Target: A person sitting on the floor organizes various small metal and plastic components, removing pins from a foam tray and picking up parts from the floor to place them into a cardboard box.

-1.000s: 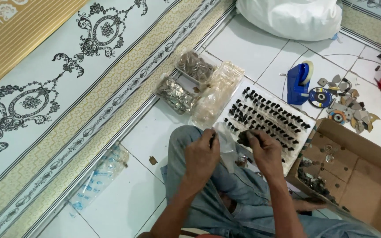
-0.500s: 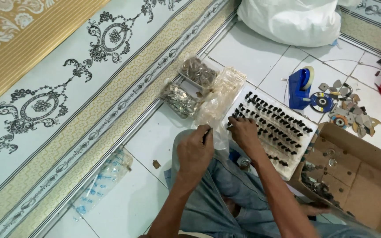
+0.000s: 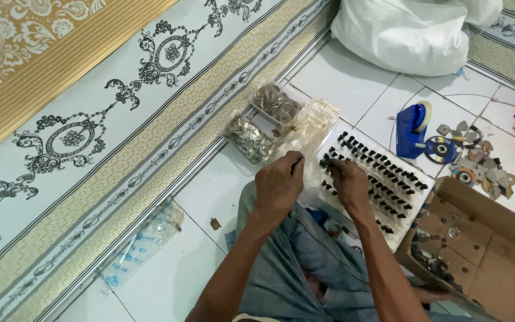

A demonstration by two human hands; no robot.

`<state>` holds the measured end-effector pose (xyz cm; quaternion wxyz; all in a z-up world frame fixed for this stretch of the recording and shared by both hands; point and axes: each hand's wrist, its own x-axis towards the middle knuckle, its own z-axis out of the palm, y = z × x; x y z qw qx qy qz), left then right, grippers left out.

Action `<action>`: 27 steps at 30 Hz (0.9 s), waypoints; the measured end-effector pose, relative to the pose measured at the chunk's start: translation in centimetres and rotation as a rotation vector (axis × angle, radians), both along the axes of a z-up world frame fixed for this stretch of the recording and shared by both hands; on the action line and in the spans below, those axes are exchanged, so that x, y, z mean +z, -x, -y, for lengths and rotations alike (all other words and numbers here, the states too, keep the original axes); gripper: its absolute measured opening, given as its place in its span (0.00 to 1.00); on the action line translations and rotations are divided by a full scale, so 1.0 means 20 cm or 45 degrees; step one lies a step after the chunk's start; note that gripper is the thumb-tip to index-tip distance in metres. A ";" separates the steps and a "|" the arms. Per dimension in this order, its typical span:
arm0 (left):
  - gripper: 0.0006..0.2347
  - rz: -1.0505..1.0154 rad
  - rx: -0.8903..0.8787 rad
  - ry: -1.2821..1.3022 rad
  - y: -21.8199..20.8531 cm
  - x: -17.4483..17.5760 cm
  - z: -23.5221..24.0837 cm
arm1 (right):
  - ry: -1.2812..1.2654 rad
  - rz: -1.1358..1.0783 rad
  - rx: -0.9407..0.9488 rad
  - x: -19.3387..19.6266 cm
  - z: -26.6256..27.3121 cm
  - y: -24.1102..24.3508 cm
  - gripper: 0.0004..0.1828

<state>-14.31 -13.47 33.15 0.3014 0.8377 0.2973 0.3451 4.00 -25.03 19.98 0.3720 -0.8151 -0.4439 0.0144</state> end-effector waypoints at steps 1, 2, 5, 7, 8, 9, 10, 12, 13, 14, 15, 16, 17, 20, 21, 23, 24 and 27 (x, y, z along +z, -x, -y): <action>0.06 0.004 -0.009 0.001 -0.03 -0.02 0.00 | 0.001 0.004 -0.009 0.15 0.03 0.03 0.08; 0.06 -0.005 -0.039 -0.003 -0.06 -0.05 0.00 | -0.172 -0.241 -0.086 0.31 0.06 0.07 0.09; 0.06 -0.047 -0.083 -0.054 -0.16 -0.10 0.04 | -0.407 -0.590 -0.210 0.58 0.13 0.07 0.12; 0.06 -0.073 -0.091 -0.105 -0.22 -0.13 0.06 | -0.472 -0.690 -0.247 0.72 0.15 0.09 0.13; 0.07 -0.071 -0.115 -0.098 -0.24 -0.14 0.08 | -0.344 -0.668 -0.166 0.79 0.16 0.12 0.12; 0.08 -0.069 -0.134 -0.092 -0.26 -0.16 0.08 | -0.215 -0.646 -0.081 0.86 0.16 0.15 0.12; 0.08 -0.066 -0.142 -0.097 -0.28 -0.15 0.10 | -0.223 -0.642 -0.088 0.85 0.15 0.14 0.12; 0.08 -0.035 -0.151 -0.104 -0.29 -0.15 0.13 | 0.025 -0.331 -0.051 0.82 0.13 0.13 0.11; 0.08 -0.036 -0.152 -0.107 -0.30 -0.15 0.13 | 0.022 -0.333 -0.052 0.77 0.12 0.10 0.11; 0.08 -0.041 -0.158 -0.124 -0.30 -0.16 0.14 | 0.078 -0.265 -0.038 0.71 0.10 0.08 0.12; 0.08 -0.048 -0.162 -0.138 -0.31 -0.16 0.15 | 0.138 -0.199 -0.023 0.65 0.08 0.06 0.12; 0.08 -0.051 -0.161 -0.138 -0.31 -0.16 0.15 | 0.138 -0.203 -0.022 0.65 0.06 0.05 0.12; 0.08 -0.052 -0.150 -0.144 -0.31 -0.17 0.15 | 0.155 -0.170 -0.021 0.64 0.04 0.05 0.12; 0.08 -0.038 -0.153 -0.098 -0.28 -0.11 0.14 | 0.161 -0.211 -0.005 0.70 0.03 0.08 0.14; 0.08 -0.021 -0.160 -0.049 -0.26 -0.09 0.13 | 0.148 -0.282 0.014 0.73 0.04 0.10 0.16; 0.08 0.004 -0.163 0.005 -0.25 -0.08 0.11 | 0.136 -0.290 0.022 0.75 0.03 0.13 0.17; 0.09 0.032 -0.165 0.054 -0.24 -0.07 0.10 | 0.120 -0.296 0.031 0.77 0.03 0.15 0.18; 0.09 0.034 -0.170 0.133 -0.23 -0.07 0.10 | 0.142 -0.246 0.014 0.61 0.00 0.09 0.16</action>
